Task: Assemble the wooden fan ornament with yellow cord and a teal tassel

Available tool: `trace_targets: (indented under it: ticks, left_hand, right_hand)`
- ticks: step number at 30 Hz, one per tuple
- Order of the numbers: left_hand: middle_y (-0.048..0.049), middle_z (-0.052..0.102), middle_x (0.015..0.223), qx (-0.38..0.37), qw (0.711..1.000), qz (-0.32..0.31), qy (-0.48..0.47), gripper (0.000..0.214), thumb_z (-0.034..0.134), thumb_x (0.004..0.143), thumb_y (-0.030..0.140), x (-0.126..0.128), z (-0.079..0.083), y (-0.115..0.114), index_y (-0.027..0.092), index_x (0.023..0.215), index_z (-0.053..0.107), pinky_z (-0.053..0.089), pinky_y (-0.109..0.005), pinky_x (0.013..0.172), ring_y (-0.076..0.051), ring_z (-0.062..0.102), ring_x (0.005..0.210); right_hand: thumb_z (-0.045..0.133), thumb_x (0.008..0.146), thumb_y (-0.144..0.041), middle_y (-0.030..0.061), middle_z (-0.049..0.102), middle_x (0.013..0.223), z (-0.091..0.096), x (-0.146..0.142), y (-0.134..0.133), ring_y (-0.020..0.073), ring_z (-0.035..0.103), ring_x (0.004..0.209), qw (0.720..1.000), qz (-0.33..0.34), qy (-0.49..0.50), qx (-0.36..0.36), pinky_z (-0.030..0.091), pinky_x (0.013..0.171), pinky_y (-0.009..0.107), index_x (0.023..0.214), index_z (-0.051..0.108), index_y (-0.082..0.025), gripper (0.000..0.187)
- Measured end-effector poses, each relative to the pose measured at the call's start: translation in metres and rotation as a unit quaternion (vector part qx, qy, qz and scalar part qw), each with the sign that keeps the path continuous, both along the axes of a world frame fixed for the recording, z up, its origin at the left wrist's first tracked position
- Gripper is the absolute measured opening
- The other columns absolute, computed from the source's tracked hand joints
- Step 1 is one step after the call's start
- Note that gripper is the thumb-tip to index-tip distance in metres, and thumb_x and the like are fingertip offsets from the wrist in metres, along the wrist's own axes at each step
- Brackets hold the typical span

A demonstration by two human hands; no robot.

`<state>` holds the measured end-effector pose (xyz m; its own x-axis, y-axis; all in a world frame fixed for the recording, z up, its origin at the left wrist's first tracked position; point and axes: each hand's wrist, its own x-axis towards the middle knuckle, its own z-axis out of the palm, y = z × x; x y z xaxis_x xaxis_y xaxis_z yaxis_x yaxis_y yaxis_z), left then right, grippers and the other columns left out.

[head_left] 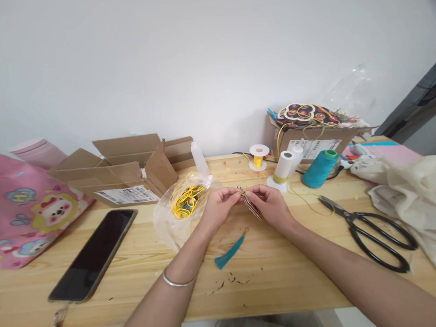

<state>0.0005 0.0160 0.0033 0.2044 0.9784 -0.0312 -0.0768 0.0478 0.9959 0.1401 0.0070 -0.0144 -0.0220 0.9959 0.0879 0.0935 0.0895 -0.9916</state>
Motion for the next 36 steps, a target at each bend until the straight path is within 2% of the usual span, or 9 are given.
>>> trace_targets:
  ticks: [8,20,25,31,36]
  left_hand:
    - [-0.0013,0.065,0.062,0.017,0.999,-0.005,0.037,0.014,0.058,0.064,0.017,-0.0006,-0.0028,0.0022,0.018,0.073,0.068,0.046,-0.025,0.065,-0.014,0.059,0.061]
    - [0.0008,0.063,0.054,-0.022,1.0,0.006,0.006,0.015,0.056,0.059,0.01,0.0008,0.0008,0.0002,0.018,0.064,0.068,0.046,-0.023,0.06,-0.012,0.057,0.055]
    - [0.0014,0.063,0.056,-0.037,0.999,0.018,-0.003,0.014,0.055,0.06,0.011,0.0008,-0.0003,-0.0005,0.017,0.066,0.066,0.045,-0.023,0.062,-0.011,0.057,0.057]
    - [0.0024,0.061,0.052,-0.003,0.997,0.035,0.062,0.015,0.053,0.058,0.008,-0.0025,-0.0053,0.0043,0.017,0.062,0.063,0.041,-0.02,0.053,-0.011,0.054,0.051]
    - [0.0026,0.059,0.049,0.006,0.994,0.036,0.102,0.013,0.052,0.056,0.008,-0.0046,-0.0073,0.0064,0.017,0.056,0.061,0.039,-0.02,0.049,-0.01,0.052,0.048]
  right_hand:
    - [0.055,0.07,-0.039,-0.0006,0.056,0.057,0.0015,0.0005,-0.0022,0.0082,0.046,0.046,1.0,0.006,0.012,-0.004,0.035,0.04,0.019,0.069,0.056,-0.016,0.023]
    - [0.054,0.07,-0.036,0.0031,0.06,0.063,0.0023,0.0004,-0.0032,0.012,0.052,0.053,0.995,-0.023,-0.07,0.073,0.039,0.043,0.021,0.067,0.06,-0.017,0.019]
    - [0.055,0.069,-0.033,0.0029,0.06,0.062,0.0018,-0.0003,-0.003,0.0109,0.05,0.049,0.995,-0.03,-0.076,0.059,0.038,0.043,0.021,0.067,0.059,-0.016,0.018]
    - [0.055,0.069,-0.032,0.0018,0.059,0.06,0.001,-0.0022,-0.0017,0.0108,0.049,0.049,0.998,-0.009,-0.062,0.02,0.039,0.043,0.021,0.067,0.058,-0.015,0.017]
    - [0.054,0.069,-0.029,0.0023,0.06,0.06,-0.0022,-0.0025,0.0006,0.0111,0.05,0.051,0.992,-0.007,-0.114,0.055,0.04,0.047,0.022,0.067,0.06,-0.015,0.015]
